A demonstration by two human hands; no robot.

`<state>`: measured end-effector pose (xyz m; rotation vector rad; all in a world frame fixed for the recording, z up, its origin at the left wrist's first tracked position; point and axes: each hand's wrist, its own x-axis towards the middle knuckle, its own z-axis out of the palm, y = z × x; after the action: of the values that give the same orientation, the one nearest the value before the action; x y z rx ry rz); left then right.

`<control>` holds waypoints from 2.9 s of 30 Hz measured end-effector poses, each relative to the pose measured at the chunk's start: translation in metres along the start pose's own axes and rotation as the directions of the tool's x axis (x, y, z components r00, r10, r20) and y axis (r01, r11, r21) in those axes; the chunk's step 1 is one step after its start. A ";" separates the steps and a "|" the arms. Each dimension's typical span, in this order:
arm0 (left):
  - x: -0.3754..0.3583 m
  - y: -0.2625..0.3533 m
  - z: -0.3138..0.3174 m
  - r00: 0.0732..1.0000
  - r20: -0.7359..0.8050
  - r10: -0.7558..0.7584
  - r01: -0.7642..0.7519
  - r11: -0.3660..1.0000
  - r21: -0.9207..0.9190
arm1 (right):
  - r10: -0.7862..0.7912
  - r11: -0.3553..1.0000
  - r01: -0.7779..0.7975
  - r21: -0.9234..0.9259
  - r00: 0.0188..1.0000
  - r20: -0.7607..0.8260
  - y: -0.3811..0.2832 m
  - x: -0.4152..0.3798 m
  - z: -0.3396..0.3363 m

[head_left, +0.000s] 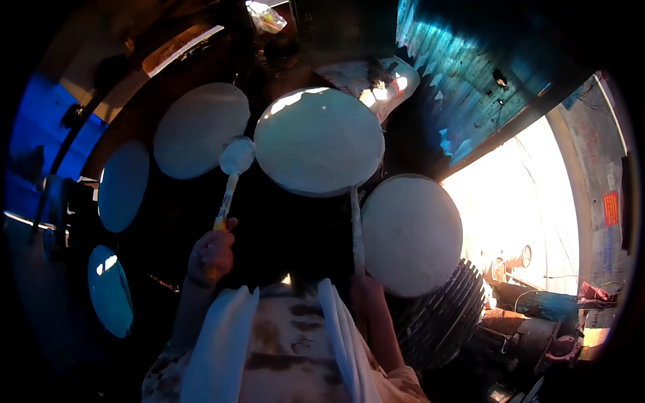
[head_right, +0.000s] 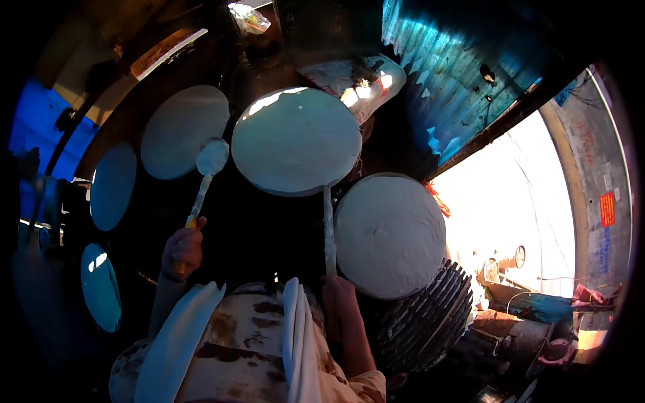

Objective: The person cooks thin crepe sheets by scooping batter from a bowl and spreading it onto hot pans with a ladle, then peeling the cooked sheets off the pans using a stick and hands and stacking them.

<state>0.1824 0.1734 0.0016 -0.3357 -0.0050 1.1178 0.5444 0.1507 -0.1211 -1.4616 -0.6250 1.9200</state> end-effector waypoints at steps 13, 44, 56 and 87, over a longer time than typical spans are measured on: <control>-0.126 0.014 -0.044 0.969 0.072 0.234 -0.233 0.972 -0.026 | 0.118 0.990 -0.141 0.031 0.914 0.388 -0.020 0.020 0.103; -0.139 0.034 -0.031 0.815 0.127 0.565 -0.548 0.824 -0.143 | -0.423 -0.193 0.441 -0.876 0.768 0.480 -0.157 0.195 0.249; -0.107 0.049 -0.023 0.812 0.093 0.576 -0.563 0.816 -0.130 | -0.909 -0.199 0.251 -0.947 0.313 0.274 -0.328 0.163 0.209; 0.018 0.002 -0.019 0.939 0.016 -0.342 0.341 0.938 0.064 | -0.423 0.560 0.622 -0.547 -0.353 -0.835 -0.140 -0.174 -0.252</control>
<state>0.1915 0.1850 -0.0196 -0.2532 -0.0518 0.7753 0.8465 0.1177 0.0245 -1.4947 -0.2676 -0.2129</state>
